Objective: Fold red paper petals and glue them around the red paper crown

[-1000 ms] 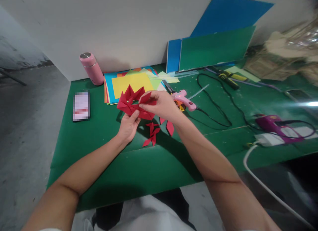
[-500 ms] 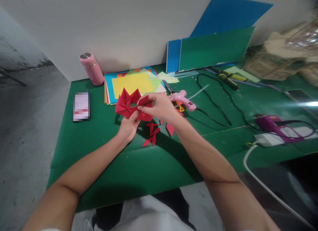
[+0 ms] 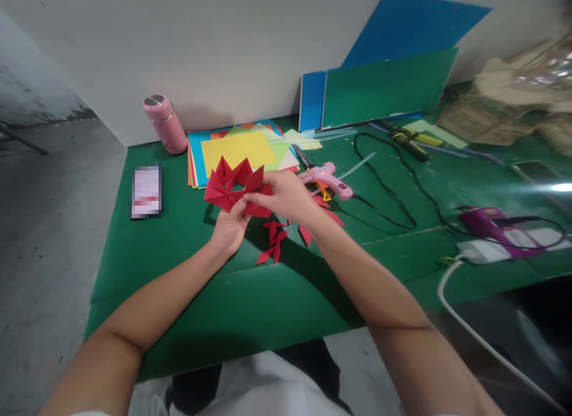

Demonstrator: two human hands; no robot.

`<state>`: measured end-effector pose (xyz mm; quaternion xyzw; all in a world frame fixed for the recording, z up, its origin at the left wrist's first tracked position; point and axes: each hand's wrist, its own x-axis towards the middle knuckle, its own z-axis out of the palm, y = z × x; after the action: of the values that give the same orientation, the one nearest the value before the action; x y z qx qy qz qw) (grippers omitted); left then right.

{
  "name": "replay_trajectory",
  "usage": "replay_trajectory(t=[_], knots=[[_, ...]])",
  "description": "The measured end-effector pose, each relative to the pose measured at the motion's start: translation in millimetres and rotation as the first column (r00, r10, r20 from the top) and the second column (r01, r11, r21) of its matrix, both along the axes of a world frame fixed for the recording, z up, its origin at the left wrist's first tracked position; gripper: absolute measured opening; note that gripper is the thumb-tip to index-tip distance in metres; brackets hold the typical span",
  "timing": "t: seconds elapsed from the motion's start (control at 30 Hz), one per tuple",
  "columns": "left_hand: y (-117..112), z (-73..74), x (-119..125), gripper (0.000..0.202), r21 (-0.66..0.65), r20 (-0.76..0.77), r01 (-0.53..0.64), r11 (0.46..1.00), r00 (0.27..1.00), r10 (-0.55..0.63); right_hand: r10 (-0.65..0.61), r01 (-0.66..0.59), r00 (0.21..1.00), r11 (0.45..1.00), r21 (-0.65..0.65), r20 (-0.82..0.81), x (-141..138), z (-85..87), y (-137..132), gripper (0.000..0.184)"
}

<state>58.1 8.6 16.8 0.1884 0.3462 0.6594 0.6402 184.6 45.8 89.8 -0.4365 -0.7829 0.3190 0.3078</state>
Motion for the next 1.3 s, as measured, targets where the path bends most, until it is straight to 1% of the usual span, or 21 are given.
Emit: replay_trajectory(t=[0.1, 0.2, 0.3, 0.4, 0.43, 0.47, 0.5, 0.53, 0.57, 0.6, 0.63, 0.67, 0.73, 0.8, 0.9, 1.0, 1.13, 1.23, 1.3], knots=[[3, -0.2, -3, 0.024, 0.019, 0.004, 0.016, 1.0, 1.0, -0.016, -0.009, 0.009, 1.0, 1.0, 0.009, 0.022, 1, -0.5, 1, 0.01], [8, 0.5, -7, 0.029, 0.042, 0.004, 0.027, 0.999, 1.0, -0.027, -0.058, 0.054, 0.997, 0.995, 0.081, 0.042, -1, -3.0, 1, 0.013], [12, 1.1, -11, 0.028, 0.018, -0.013, 0.024, 1.0, 1.0, -0.023, -0.114, 0.111, 0.993, 0.986, 0.128, 0.018, -4, -4.0, 1, 0.017], [16, 0.6, -16, 0.022, 0.001, -0.028, 0.024, 1.0, 0.999, -0.024, -0.054, 0.059, 0.997, 0.992, 0.11, -0.048, 1, 1.3, 5, 0.016], [18, 0.1, -18, 0.02, -0.002, -0.03, 0.016, 1.0, 0.999, -0.016, -0.038, 0.046, 0.997, 0.993, 0.113, -0.073, 6, 3.9, 7, 0.022], [20, -0.6, -20, 0.018, -0.01, -0.033, 0.001, 1.0, 0.999, -0.001, -0.056, 0.067, 0.994, 0.99, 0.125, -0.089, 13, 6.2, 10, 0.029], [22, -1.5, -22, 0.017, -0.022, -0.037, -0.019, 1.0, 0.999, 0.018, -0.108, 0.12, 0.99, 0.982, 0.143, -0.089, 23, 7.6, 13, 0.033], [25, -2.5, -24, 0.017, -0.036, -0.045, -0.04, 0.999, 0.998, 0.039, -0.18, 0.191, 0.981, 0.966, 0.175, -0.078, 34, 7.4, 17, 0.033], [27, -3.7, -26, 0.018, -0.048, -0.057, -0.063, 0.997, 0.997, 0.06, -0.271, 0.276, 0.961, 0.941, 0.196, -0.052, 46, 5.4, 20, 0.031], [30, -5.0, -27, 0.019, -0.056, -0.07, -0.089, 0.994, 0.994, 0.085, -0.385, 0.379, 0.922, 0.893, 0.244, -0.024, 60, 1.3, 23, 0.028], [31, -6.4, -28, 0.02, -0.059, -0.085, -0.115, 0.992, 0.99, 0.11, -0.474, 0.449, 0.88, 0.845, 0.291, 0.02, 74, -4.7, 25, 0.026], [33, -7.9, -29, 0.019, -0.057, -0.1, -0.138, 0.989, 0.986, 0.132, -0.54, 0.492, 0.839, 0.808, 0.324, 0.072, 88, -12.3, 26, 0.025], [34, -10.8, -29, 0.019, -0.048, -0.132, -0.171, 0.984, 0.978, 0.164, -0.615, 0.543, 0.768, 0.772, 0.329, 0.176, 113, -29.6, 26, 0.027], [35, -13.2, -29, 0.016, -0.039, -0.155, -0.183, 0.982, 0.972, 0.175, -0.628, 0.566, 0.734, 0.776, 0.28, 0.257, 130, -45.5, 24, 0.034], [35, -14.9, -31, 0.015, -0.031, -0.176, -0.208, 0.978, 0.964, 0.199, -0.593, 0.561, 0.742, 0.804, 0.196, 0.311, 140, -58.6, 21, 0.046], [35, -15.0, -32, 0.011, -0.018, -0.206, -0.208, 0.978, 0.958, 0.2, -0.565, 0.549, 0.748, 0.822, 0.152, 0.349, 139, -59.9, 21, 0.047], [34, -15.8, -34, 0.005, 0.003, -0.302, -0.168, 0.986, 0.94, 0.161, -0.521, 0.528, 0.741, 0.842, 0.113, 0.424, 139, -57.2, 22, 0.038], [33, -15.9, -35, 0.014, 0.011, -0.371, -0.175, 0.984, 0.913, 0.166, -0.511, 0.511, 0.744, 0.85, 0.127, 0.43, 141, -55.7, 23, 0.035], [33, -15.0, -36, 0.024, 0.02, -0.393, -0.216, 0.976, 0.896, 0.206, -0.539, 0.519, 0.752, 0.839, 0.164, 0.378, 141, -53.9, 22, 0.037]])
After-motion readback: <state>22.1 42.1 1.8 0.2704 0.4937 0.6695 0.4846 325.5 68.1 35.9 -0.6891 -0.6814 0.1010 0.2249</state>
